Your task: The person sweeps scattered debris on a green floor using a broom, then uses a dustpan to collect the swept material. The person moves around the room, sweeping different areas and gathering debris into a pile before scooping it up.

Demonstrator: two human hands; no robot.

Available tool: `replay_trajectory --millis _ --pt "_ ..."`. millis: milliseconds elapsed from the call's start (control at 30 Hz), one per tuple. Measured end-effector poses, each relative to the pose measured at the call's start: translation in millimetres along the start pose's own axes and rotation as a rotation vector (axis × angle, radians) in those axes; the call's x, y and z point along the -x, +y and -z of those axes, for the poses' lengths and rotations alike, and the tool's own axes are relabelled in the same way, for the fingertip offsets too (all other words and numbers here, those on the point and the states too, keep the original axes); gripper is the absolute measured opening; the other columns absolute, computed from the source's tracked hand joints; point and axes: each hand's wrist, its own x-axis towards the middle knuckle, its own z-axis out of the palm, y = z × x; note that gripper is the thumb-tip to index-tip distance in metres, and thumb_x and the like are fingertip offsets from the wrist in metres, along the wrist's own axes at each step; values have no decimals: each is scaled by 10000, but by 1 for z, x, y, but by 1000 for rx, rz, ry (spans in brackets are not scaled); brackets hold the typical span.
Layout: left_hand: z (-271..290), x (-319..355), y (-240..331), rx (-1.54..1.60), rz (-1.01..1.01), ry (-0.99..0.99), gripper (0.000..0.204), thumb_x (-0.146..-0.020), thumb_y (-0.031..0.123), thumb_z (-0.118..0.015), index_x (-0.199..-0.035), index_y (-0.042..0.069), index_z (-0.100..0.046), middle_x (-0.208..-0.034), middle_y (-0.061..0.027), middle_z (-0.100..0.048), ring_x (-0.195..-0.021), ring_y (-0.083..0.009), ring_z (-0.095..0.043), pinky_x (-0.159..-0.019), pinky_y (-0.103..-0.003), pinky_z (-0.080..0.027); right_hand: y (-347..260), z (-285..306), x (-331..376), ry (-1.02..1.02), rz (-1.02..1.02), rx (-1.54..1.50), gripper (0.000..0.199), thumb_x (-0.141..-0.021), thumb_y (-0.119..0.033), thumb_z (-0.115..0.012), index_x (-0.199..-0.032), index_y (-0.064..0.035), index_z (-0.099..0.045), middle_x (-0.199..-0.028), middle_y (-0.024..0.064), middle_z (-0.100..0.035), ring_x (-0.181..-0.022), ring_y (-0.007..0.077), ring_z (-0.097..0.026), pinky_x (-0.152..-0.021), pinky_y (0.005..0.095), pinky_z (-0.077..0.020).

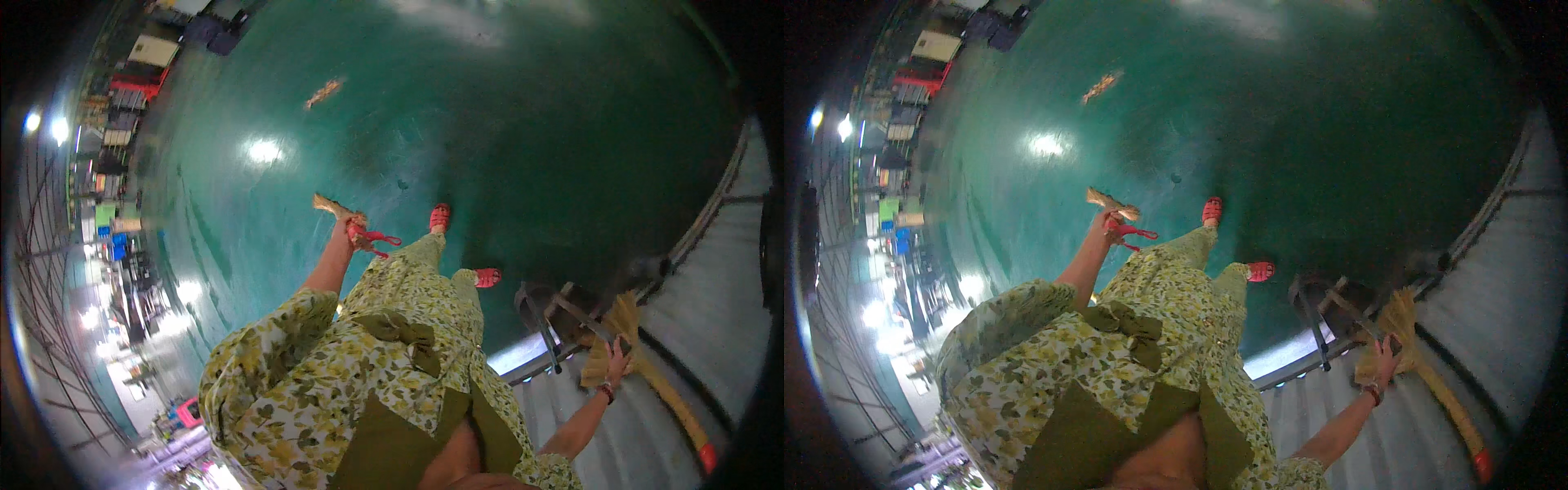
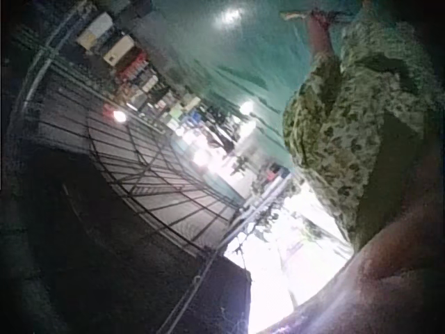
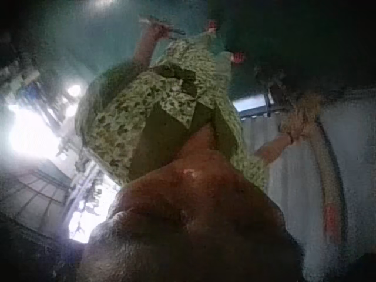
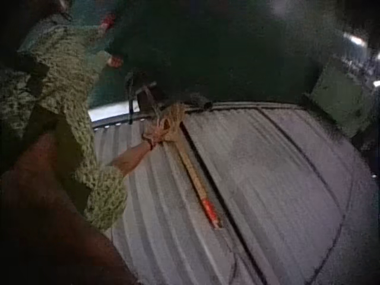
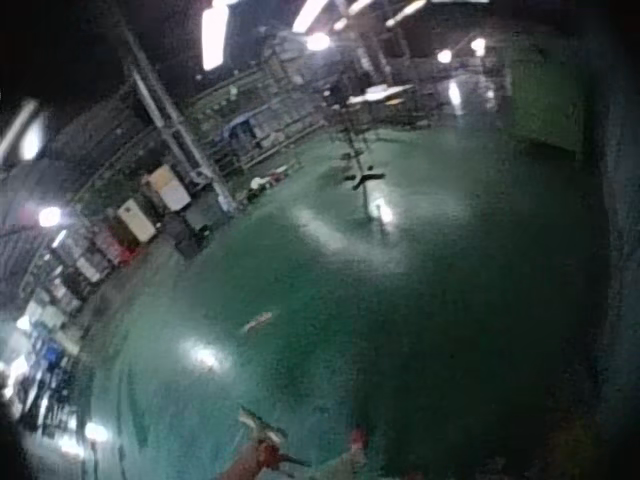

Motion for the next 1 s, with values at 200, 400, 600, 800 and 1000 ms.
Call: replay_trajectory --millis 200,400,600,800,1000 --pt "37 -55 -22 41 -109 195 149 -750 242 -470 -725 96 -486 -609 -55 -504 -493 -210 -490 -419 -331 -408 -89 -42 10 -25 76 93 299 -872 -207 -498 -1099 -18 -451 -1114 82 -443 -903 189 -506 -828 338 -470" --pt "41 -63 -66 166 -310 125 226 -745 312 -445 -699 100 -506 -556 -46 -491 -422 -215 -446 -352 -313 -359 -187 -111 53 -225 172 354 244 -835 -121 -546 -1049 -31 -469 -1043 76 -462 -916 203 -490 -806 374 -477" --pt "-28 -36 -113 490 -356 -61 193 -792 255 -421 -660 123 -470 -538 -1 -473 -481 -164 -476 -435 -319 -408 -252 -163 8 -411 207 472 187 -813 -53 -542 -987 -4 -495 -1016 85 -493 -931 210 -500 -809 387 -480" --pt "-19 -17 -121 1014 -211 -514 151 -820 189 -451 -731 73 -416 -550 -6 -436 -492 -119 -483 -452 -277 -448 -312 -270 -62 -733 330 472 124 -805 -9 -533 -928 10 -535 -995 89 -521 -919 203 -529 -824 378 -493" --pt "5 -7 -130 1016 -345 -288 108 -783 79 -481 -784 44 -379 -540 -11 -398 -464 -98 -457 -425 -218 -421 -330 -407 -63 -869 407 435 122 -784 31 -539 -887 -29 -515 -888 84 -545 -939 223 -531 -838 413 -464"
